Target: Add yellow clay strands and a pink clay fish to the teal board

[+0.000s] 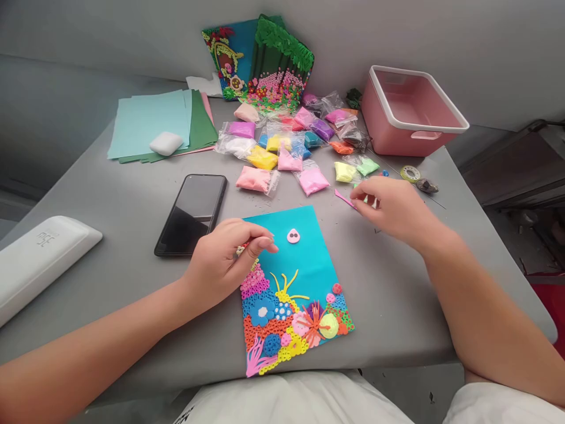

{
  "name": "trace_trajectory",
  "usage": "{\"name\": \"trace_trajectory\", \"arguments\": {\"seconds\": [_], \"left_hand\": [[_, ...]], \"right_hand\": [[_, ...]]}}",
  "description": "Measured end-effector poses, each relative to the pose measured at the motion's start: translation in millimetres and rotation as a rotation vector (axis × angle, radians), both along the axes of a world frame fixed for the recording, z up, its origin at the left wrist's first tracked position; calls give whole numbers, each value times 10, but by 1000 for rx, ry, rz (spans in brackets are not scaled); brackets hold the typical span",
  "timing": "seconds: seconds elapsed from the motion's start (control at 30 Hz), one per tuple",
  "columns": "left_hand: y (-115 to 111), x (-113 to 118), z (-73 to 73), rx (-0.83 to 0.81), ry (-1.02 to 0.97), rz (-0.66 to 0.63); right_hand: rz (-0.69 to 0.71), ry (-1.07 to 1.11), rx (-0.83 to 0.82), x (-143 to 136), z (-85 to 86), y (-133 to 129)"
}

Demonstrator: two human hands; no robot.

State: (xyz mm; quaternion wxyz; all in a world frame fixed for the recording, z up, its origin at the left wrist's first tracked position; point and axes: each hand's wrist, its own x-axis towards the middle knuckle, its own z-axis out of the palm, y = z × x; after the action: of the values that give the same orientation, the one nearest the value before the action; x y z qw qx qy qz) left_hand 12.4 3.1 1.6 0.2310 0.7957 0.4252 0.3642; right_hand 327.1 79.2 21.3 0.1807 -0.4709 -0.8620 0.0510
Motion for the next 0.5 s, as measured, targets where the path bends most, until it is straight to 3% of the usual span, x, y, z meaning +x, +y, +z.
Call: {"name": "trace_trajectory", "arguments": {"seconds": [0.07,0.17,0.33,0.5], "left_hand": [[-7,-7,1,-22,-15,12],[-8,-12,-15,-111,-27,32],[6,7,-69,-191,98,-18],[4,20,-131,-133,205,-52]], "right_hand": [[8,-109,-80,163,-15,71],[41,-181,-71,239,-108,99],[1,-295,13,102,-243,-15],[-72,-345,-2,27,-209,-83]]}}
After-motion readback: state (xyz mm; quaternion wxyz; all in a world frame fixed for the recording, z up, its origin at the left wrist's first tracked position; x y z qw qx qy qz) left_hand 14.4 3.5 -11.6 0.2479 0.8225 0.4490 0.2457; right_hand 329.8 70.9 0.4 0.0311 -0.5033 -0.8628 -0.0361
